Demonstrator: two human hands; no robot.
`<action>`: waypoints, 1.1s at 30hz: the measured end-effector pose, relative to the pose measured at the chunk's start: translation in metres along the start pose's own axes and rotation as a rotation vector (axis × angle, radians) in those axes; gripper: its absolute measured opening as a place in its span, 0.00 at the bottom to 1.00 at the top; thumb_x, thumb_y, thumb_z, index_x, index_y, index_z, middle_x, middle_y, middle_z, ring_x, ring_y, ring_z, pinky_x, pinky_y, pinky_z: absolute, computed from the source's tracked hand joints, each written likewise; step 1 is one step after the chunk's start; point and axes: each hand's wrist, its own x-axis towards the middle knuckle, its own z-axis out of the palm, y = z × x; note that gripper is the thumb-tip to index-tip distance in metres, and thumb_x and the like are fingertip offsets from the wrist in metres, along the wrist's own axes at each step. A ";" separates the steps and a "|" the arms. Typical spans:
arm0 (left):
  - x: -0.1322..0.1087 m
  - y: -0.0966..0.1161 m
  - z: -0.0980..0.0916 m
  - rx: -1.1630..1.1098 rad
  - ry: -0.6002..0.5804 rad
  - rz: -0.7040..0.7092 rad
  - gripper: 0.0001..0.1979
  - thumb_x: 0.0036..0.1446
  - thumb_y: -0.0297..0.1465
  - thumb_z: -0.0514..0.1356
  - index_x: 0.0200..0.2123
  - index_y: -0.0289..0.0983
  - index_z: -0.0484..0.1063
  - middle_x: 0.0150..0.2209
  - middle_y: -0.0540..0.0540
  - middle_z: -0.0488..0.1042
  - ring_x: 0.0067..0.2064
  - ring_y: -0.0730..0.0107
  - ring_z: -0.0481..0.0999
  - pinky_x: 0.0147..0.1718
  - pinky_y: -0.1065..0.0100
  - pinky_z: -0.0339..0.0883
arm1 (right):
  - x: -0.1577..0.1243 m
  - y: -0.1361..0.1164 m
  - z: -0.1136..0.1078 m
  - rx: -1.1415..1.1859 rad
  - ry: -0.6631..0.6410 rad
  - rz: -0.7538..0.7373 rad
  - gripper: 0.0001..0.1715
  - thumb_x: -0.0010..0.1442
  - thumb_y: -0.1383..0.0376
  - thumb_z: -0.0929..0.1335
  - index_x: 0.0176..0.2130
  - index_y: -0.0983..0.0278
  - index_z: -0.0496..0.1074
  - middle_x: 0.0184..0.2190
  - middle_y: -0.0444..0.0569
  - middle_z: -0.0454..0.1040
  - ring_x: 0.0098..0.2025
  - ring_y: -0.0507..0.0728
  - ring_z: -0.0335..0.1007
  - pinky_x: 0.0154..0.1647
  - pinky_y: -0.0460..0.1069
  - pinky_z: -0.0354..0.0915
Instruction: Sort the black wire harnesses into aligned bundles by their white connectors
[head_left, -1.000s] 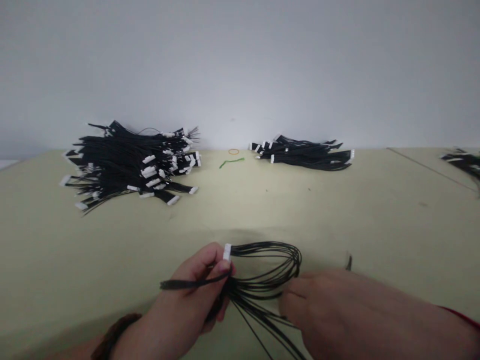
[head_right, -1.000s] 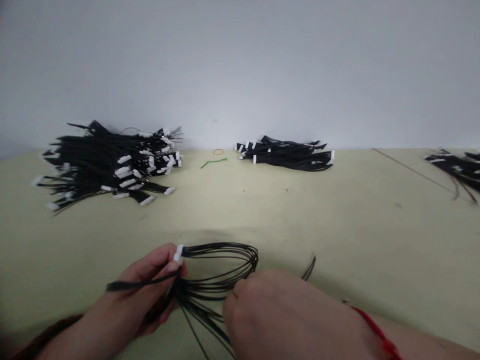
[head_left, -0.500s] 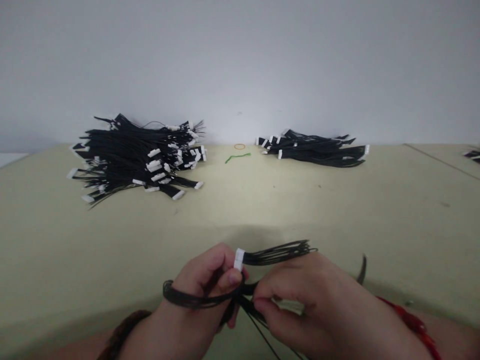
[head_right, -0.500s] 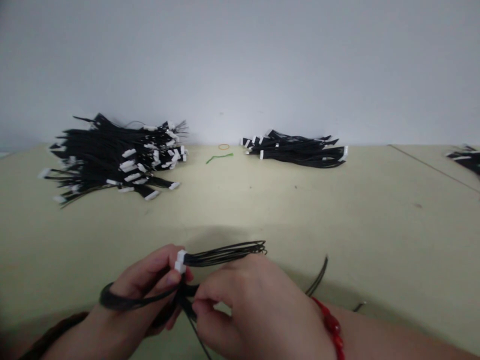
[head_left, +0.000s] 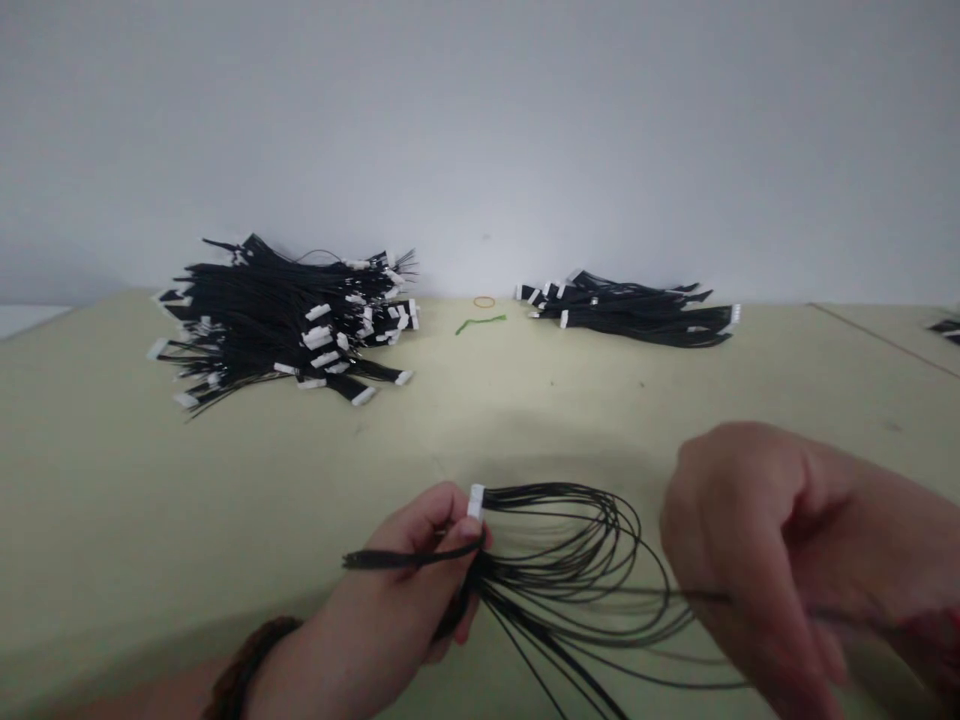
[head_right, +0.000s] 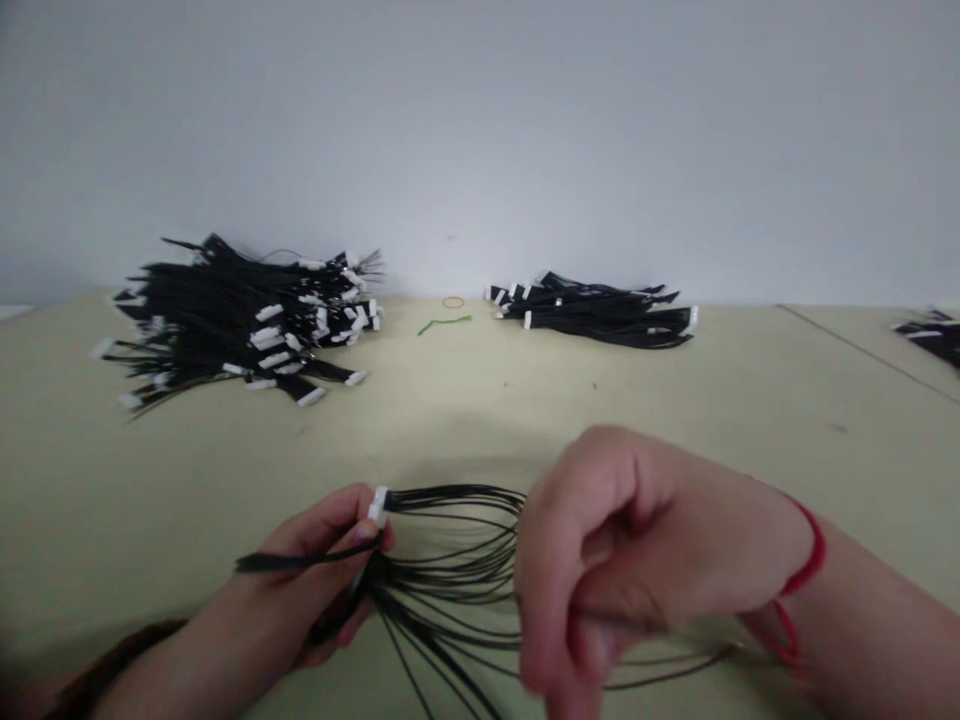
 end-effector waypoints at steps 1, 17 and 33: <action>0.000 0.000 0.000 0.005 -0.008 0.000 0.13 0.55 0.40 0.53 0.26 0.38 0.59 0.16 0.58 0.56 0.16 0.81 0.56 0.13 0.79 0.49 | -0.001 -0.001 -0.008 -0.026 0.082 -0.087 0.11 0.60 0.65 0.65 0.31 0.65 0.75 0.22 0.45 0.71 0.24 0.47 0.67 0.27 0.41 0.63; -0.007 -0.006 0.001 -0.191 -0.162 -0.079 0.14 0.52 0.44 0.57 0.28 0.39 0.62 0.13 0.57 0.59 0.13 0.82 0.52 0.11 0.79 0.43 | 0.030 0.024 0.064 -1.245 0.715 -0.104 0.08 0.59 0.69 0.61 0.28 0.63 0.65 0.21 0.40 0.66 0.23 0.49 0.59 0.24 0.46 0.53; -0.011 -0.005 0.002 -0.225 -0.078 -0.044 0.19 0.50 0.50 0.57 0.28 0.39 0.65 0.13 0.56 0.58 0.13 0.83 0.53 0.13 0.80 0.43 | 0.029 0.028 0.057 -1.414 0.608 -0.284 0.13 0.59 0.73 0.61 0.24 0.66 0.61 0.20 0.40 0.60 0.23 0.49 0.52 0.25 0.48 0.50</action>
